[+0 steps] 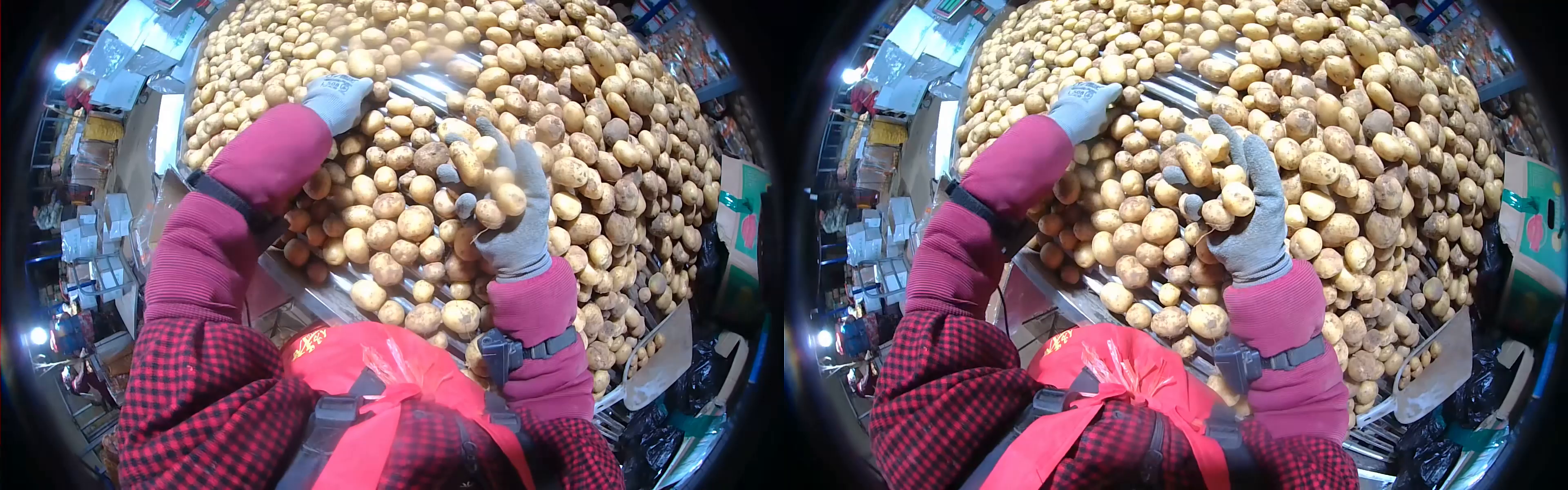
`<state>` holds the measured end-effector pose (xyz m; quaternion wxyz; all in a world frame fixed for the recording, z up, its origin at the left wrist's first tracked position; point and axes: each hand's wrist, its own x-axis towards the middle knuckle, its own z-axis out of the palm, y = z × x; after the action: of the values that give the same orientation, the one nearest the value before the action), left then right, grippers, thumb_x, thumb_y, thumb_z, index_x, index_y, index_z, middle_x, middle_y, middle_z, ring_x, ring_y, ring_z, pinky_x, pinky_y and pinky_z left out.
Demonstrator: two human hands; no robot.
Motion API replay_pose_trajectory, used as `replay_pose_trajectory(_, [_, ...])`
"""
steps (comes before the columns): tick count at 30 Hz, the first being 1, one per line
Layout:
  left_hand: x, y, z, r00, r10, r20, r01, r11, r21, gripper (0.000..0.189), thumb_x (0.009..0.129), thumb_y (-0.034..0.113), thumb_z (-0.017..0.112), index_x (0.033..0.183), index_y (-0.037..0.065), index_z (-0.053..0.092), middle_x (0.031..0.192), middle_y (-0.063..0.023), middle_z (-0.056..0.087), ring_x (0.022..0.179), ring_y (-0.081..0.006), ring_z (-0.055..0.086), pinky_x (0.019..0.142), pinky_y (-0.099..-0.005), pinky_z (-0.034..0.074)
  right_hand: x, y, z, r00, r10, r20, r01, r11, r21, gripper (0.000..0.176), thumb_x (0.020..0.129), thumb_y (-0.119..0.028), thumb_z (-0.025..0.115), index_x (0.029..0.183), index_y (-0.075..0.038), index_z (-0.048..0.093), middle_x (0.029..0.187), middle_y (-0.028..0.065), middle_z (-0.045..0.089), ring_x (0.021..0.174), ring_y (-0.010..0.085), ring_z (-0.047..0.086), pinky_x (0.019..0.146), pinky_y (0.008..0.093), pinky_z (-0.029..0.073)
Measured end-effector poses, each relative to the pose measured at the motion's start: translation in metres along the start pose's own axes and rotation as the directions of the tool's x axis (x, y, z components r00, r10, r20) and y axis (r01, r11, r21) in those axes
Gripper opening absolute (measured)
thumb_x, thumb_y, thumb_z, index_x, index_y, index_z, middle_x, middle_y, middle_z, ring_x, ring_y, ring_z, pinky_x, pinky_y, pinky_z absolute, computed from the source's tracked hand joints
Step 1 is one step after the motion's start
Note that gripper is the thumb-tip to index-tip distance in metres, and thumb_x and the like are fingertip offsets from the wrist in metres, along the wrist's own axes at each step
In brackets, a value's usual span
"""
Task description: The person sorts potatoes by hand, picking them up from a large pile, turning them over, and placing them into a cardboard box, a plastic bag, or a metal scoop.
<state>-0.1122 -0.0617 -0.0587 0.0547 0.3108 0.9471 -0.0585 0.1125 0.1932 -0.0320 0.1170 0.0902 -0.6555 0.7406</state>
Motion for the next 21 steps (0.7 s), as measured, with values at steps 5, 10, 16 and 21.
replay_pose_trajectory(5, [0.000, 0.012, -0.012, 0.990, -0.140, -0.030, 0.138, 0.989, -0.054, 0.037, 0.092, 0.031, 0.074, 0.125, 0.015, 0.068, 0.111, -0.0174, 0.075, 0.107, -0.0376, 0.071, 0.092, -0.0497, 0.055, -0.001, 0.000, 0.000, 0.964, 0.264, -0.001, -0.236, 0.863, 0.447, 0.080, 0.089, 0.009, 0.072, 0.157, -0.005, 0.032, 0.162, 0.0233, 0.041, 0.131, 0.0342, 0.064, 0.102, 0.0399, 0.060])
replay_pose_trajectory(10, [-0.014, 0.008, -0.017, 0.981, -0.188, 0.046, 0.193, 0.971, -0.139, 0.044, 0.089, 0.031, 0.078, 0.130, 0.016, 0.069, 0.116, -0.0178, 0.074, 0.110, -0.0381, 0.070, 0.094, -0.0494, 0.054, 0.006, -0.015, -0.002, 0.999, 0.020, 0.032, -0.018, 0.997, -0.071, 0.080, 0.088, 0.007, 0.074, 0.156, -0.003, 0.034, 0.161, 0.0214, 0.044, 0.137, 0.0318, 0.059, 0.108, 0.0401, 0.055])
replay_pose_trajectory(16, [-0.021, 0.015, -0.017, 0.963, -0.240, -0.121, 0.097, 0.731, -0.675, 0.033, 0.093, 0.031, 0.073, 0.125, 0.022, 0.074, 0.112, -0.0115, 0.077, 0.107, -0.0282, 0.073, 0.095, -0.0397, 0.055, 0.007, -0.010, -0.006, 0.986, -0.156, -0.056, 0.133, 0.945, -0.298, 0.065, 0.092, -0.011, 0.078, 0.146, 0.007, 0.048, 0.145, 0.0162, 0.059, 0.116, 0.0195, 0.069, 0.096, 0.0286, 0.058])
replay_pose_trajectory(21, [0.030, 0.075, -0.037, 0.953, 0.060, -0.295, -0.205, 0.849, -0.487, 0.034, 0.095, 0.023, 0.072, 0.129, 0.020, 0.071, 0.118, -0.0137, 0.074, 0.106, -0.0311, 0.071, 0.094, -0.0403, 0.056, 0.000, -0.003, 0.001, 0.998, -0.052, 0.035, 0.052, 0.999, -0.012, 0.083, 0.090, 0.016, 0.066, 0.160, -0.011, 0.031, 0.163, 0.0189, 0.040, 0.139, 0.0369, 0.057, 0.100, 0.0423, 0.062])
